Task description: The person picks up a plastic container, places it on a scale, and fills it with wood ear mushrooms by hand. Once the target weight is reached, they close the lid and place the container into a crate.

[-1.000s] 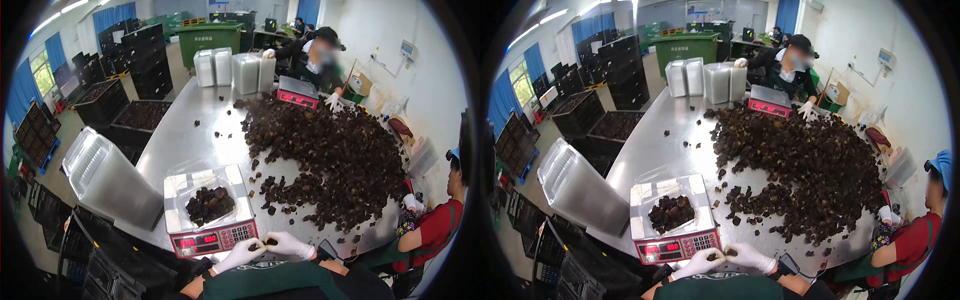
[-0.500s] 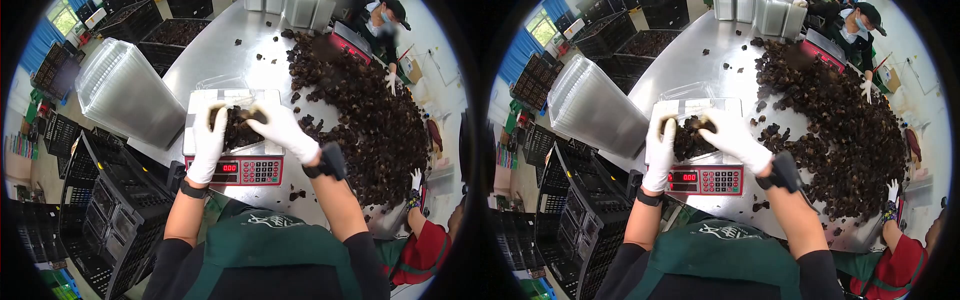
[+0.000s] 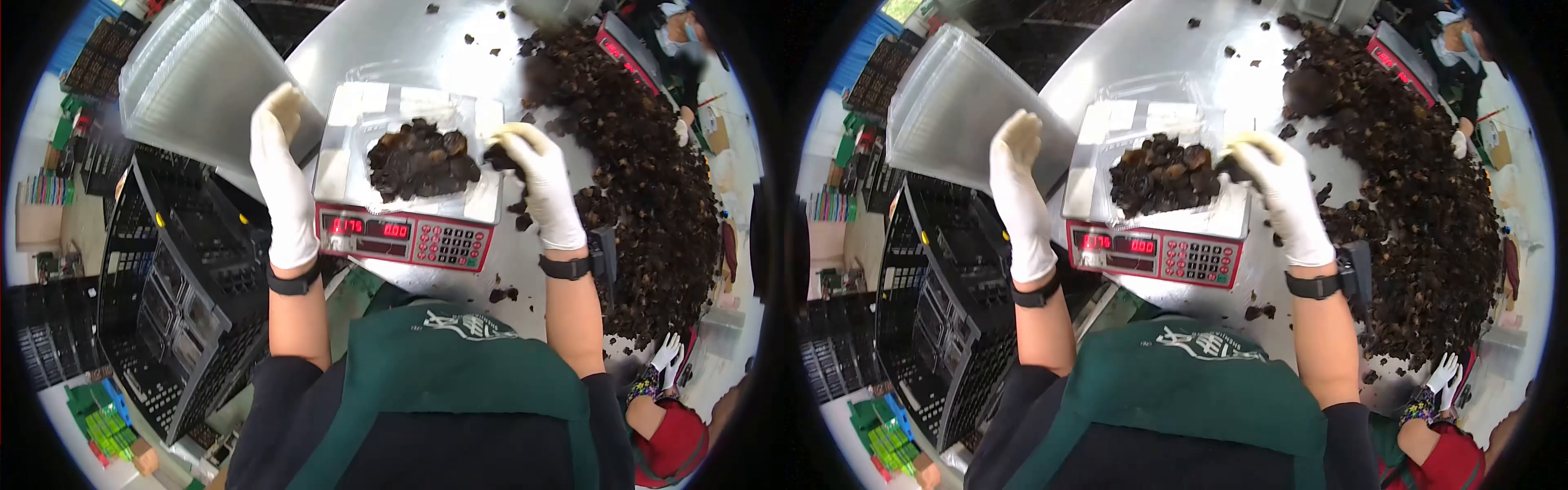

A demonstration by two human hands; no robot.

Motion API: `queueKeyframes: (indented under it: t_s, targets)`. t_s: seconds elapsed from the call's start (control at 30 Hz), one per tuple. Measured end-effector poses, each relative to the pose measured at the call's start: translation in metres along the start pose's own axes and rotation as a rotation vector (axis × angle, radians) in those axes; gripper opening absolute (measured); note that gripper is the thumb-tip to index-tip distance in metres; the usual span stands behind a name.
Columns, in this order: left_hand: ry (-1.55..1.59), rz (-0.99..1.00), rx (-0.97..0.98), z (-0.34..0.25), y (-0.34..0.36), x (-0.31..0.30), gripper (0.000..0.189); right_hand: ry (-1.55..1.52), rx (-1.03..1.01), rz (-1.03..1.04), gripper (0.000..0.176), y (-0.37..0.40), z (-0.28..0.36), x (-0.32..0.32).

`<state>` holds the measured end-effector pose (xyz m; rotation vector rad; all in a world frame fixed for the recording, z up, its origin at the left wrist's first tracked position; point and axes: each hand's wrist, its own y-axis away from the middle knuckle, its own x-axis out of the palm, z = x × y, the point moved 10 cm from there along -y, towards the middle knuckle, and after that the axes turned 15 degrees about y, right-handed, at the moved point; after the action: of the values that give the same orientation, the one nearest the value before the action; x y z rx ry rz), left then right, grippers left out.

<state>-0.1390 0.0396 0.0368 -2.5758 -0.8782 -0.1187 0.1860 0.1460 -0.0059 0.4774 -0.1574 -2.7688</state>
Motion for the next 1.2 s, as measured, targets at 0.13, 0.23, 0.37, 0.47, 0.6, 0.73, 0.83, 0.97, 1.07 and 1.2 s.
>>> queueKeyframes:
  t_s: [0.13, 0.23, 0.37, 0.47, 0.6, 0.73, 0.83, 0.97, 1.07, 1.2]
  targets:
    - [-0.097, 0.010, 0.079, -0.028, -0.005, 0.004, 0.043, -0.559, 0.148, 0.098, 0.028, 0.022, -0.100, -0.029]
    - [-0.201, 0.089, 0.030, -0.021, -0.005, 0.013, 0.037, -0.726, 0.322, -0.010, 0.035, 0.058, -0.178, -0.047]
    - [-0.402, 0.208, -0.050, -0.009, -0.005, 0.034, 0.028, -0.795, 0.416, -0.056, 0.035, 0.094, -0.206, -0.052]
    - [-0.514, 0.284, -0.010, 0.005, -0.014, 0.049, 0.029, -0.704, 0.437, -0.072, 0.032, 0.103, -0.214, -0.054]
    - [-0.699, 0.403, -0.017, 0.035, -0.030, 0.063, 0.033, -0.564, 0.291, -0.003, 0.026, 0.088, -0.182, -0.052]
    - [-0.878, 0.380, -0.040, 0.075, -0.050, 0.056, 0.038, -0.187, 0.116, 0.108, 0.022, 0.044, -0.081, -0.025]
    - [-1.032, 0.441, 0.019, 0.117, -0.072, 0.057, 0.053, -0.266, 0.055, 0.159, 0.021, 0.020, -0.050, -0.001]
    - [-0.914, 0.352, 0.162, 0.126, -0.072, 0.061, 0.064, -0.695, 0.271, 0.121, 0.019, 0.014, -0.073, 0.005]
    - [-0.420, 0.199, -0.152, 0.067, -0.045, 0.062, 0.055, -0.703, 0.371, 0.091, 0.023, 0.031, -0.099, -0.007]
    - [-0.491, 0.371, 0.224, 0.004, 0.026, 0.052, 0.040, -0.356, 0.317, 0.140, 0.024, 0.038, -0.099, -0.020]
